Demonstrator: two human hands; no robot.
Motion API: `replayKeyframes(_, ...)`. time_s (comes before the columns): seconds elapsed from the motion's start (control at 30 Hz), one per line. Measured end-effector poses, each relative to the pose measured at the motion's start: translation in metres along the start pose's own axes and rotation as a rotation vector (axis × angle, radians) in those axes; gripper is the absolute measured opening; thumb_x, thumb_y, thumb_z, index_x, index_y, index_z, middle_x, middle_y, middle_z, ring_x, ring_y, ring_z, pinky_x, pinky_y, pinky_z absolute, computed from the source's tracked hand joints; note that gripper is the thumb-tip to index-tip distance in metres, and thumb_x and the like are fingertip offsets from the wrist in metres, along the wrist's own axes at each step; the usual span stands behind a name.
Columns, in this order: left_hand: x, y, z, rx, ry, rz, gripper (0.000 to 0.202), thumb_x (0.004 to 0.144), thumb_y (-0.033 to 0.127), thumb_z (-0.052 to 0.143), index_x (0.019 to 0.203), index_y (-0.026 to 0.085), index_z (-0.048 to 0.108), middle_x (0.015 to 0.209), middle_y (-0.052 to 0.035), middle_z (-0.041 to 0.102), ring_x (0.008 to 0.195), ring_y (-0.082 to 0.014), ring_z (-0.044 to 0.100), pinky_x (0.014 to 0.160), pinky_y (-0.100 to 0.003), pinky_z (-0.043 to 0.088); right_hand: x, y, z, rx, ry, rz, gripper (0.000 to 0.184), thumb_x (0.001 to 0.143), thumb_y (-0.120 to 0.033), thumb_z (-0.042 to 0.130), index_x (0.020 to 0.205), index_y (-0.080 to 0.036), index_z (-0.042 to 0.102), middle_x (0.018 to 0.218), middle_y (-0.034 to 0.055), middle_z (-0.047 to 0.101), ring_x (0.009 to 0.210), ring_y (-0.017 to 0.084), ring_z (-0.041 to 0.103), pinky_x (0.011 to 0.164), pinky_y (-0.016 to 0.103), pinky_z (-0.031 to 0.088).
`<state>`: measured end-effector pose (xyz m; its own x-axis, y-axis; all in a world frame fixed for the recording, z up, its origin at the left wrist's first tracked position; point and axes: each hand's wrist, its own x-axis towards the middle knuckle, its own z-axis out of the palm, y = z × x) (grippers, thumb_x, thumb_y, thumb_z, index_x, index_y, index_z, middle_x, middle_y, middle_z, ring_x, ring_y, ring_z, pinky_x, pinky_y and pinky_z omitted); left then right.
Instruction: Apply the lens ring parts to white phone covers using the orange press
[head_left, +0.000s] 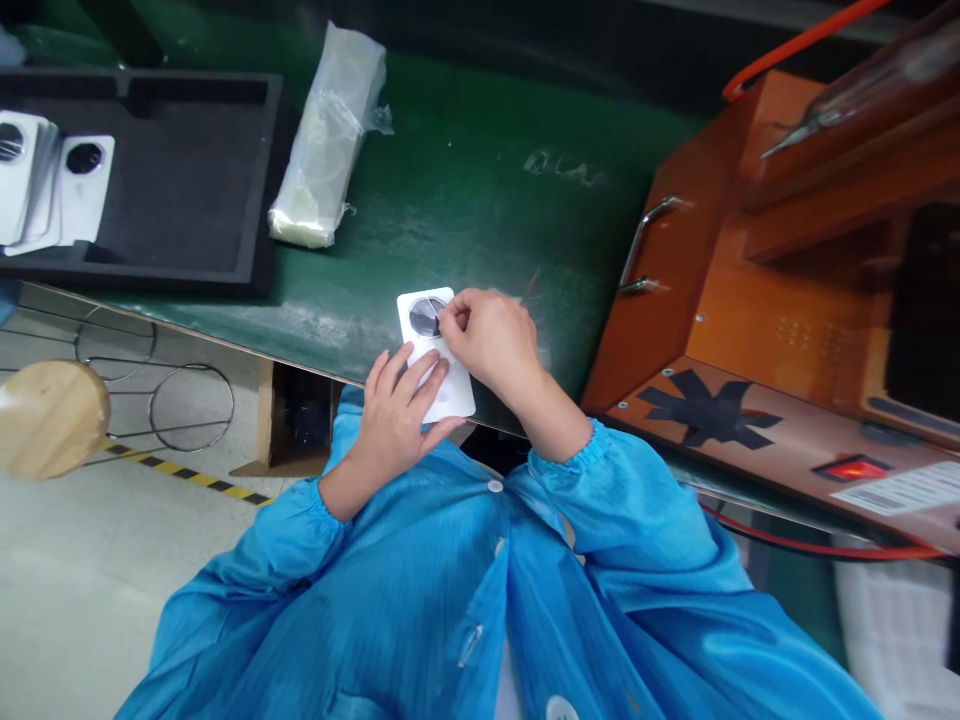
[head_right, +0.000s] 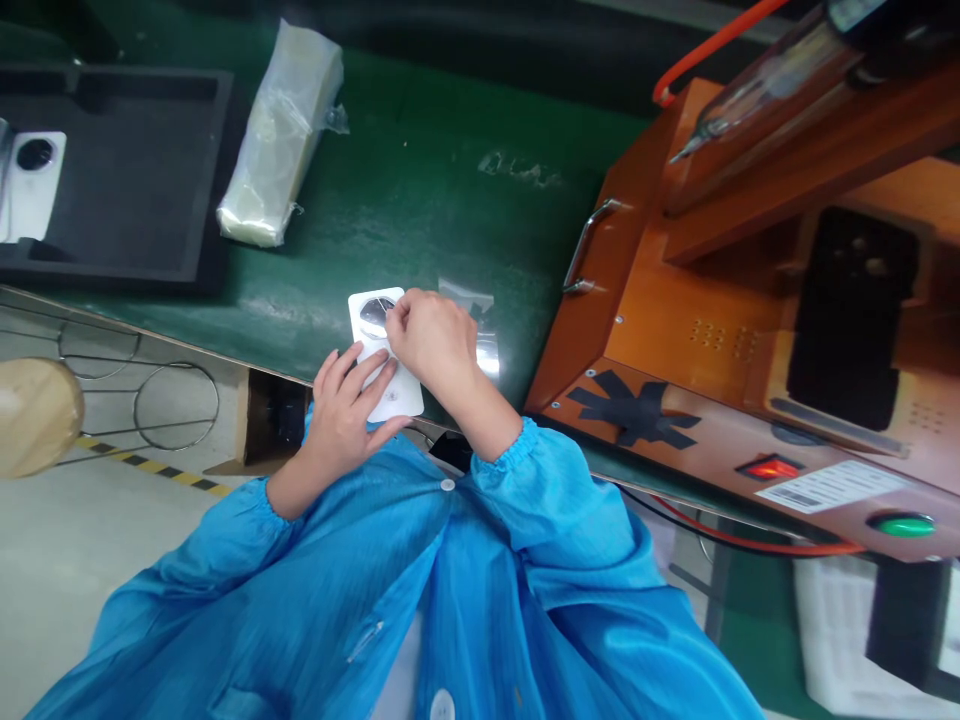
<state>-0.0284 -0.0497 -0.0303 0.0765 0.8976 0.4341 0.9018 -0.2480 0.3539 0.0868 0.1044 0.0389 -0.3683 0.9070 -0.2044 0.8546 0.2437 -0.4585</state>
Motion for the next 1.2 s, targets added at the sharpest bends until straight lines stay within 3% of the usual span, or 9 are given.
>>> replayKeyframes(0.3,0.0,-0.001,-0.003,-0.022,-0.04,-0.043,0.066,0.103,0.061,0.065,0.153,0.017,0.062,0.152,-0.0203,0.066,0.154,-0.04,0.051,0.132,-0.062,0.03,-0.019,-0.003,-0.013,-0.109,0.107,-0.061,0.03,0.106,-0.035,0.06,0.123,-0.013,0.07,0.111,0.0174,0.079,0.097,0.033,0.075,0.081,0.039,0.054)
replayKeyframes(0.4,0.0,-0.006,-0.019,-0.177,0.015,-0.068,0.071,0.107,0.063,0.053,0.161,0.015,0.052,0.161,-0.0249,0.054,0.154,-0.0386,0.05,0.127,-0.06,0.039,-0.052,0.01,-0.012,-0.06,0.098,-0.344,0.037,0.104,-0.024,0.057,0.139,-0.014,0.065,0.129,0.0205,0.076,0.113,0.034,0.075,0.093,0.045,0.058)
replayKeyframes(0.5,0.011,-0.016,-0.047,-0.314,0.209,-0.208,0.055,0.112,0.047,0.046,0.159,0.018,0.054,0.159,-0.0208,0.055,0.15,-0.0319,0.054,0.121,-0.053,0.048,-0.089,0.027,0.01,-0.108,0.069,-0.645,0.054,0.099,-0.03,0.071,0.15,-0.014,0.062,0.156,0.0237,0.063,0.141,0.038,0.064,0.111,0.054,0.056)
replayKeyframes(0.57,0.031,-0.02,-0.064,-0.321,0.326,-0.255,0.039,0.109,0.036,0.056,0.143,0.02,0.067,0.141,-0.0148,0.066,0.138,-0.0283,0.062,0.116,-0.048,0.053,-0.104,0.035,0.027,-0.178,0.163,-0.769,0.041,0.102,-0.024,0.07,0.141,-0.011,0.068,0.151,0.0218,0.067,0.14,0.035,0.066,0.11,0.05,0.058)
replayKeyframes(0.63,0.064,-0.016,-0.075,-0.382,0.279,-0.222,0.024,0.104,0.031,0.065,0.123,0.02,0.075,0.123,-0.0098,0.072,0.121,-0.0248,0.07,0.106,-0.042,0.058,-0.114,0.043,0.032,-0.219,0.331,-0.857,0.026,0.105,-0.016,0.064,0.127,-0.006,0.074,0.137,0.0196,0.076,0.131,0.032,0.072,0.104,0.045,0.062)
replayKeyframes(0.77,0.144,0.036,-0.072,-0.779,-0.175,-0.151,0.023,0.102,0.037,0.069,0.117,0.021,0.076,0.108,-0.0067,0.078,0.096,-0.0194,0.076,0.087,-0.033,0.064,-0.148,0.064,0.0,-0.161,0.693,-0.919,0.023,0.106,-0.014,0.06,0.118,-0.006,0.078,0.125,0.0152,0.081,0.122,0.028,0.077,0.102,0.04,0.063)
replayKeyframes(0.93,0.226,0.139,-0.019,-1.218,-0.709,-0.043,0.061,0.085,0.036,0.085,0.139,0.017,0.066,0.122,-0.0153,0.08,0.098,-0.0232,0.078,0.077,-0.033,0.065,-0.225,0.112,-0.045,-0.232,0.909,-0.747,0.03,0.109,-0.015,0.05,0.109,-0.015,0.08,0.119,0.0095,0.084,0.125,0.024,0.077,0.097,0.035,0.064)
replayKeyframes(1.03,0.261,0.19,0.018,-1.353,-0.752,-0.078,0.053,0.085,0.035,0.085,0.132,0.016,0.067,0.129,-0.0188,0.078,0.103,-0.0267,0.078,0.069,-0.03,0.062,-0.266,0.141,-0.059,-0.39,0.901,-0.531,0.03,0.107,-0.015,0.052,0.114,-0.023,0.08,0.121,0.0072,0.084,0.124,0.023,0.077,0.091,0.037,0.065)
replayKeyframes(1.2,0.296,0.234,0.06,-1.459,-0.518,-0.312,0.023,0.088,0.021,0.072,0.11,0.015,0.067,0.117,-0.0162,0.08,0.098,-0.026,0.078,0.067,-0.029,0.06,-0.291,0.18,-0.071,-0.529,1.021,-0.291,0.033,0.101,-0.014,0.061,0.124,-0.033,0.076,0.124,0.0027,0.083,0.111,0.023,0.082,0.083,0.04,0.06)
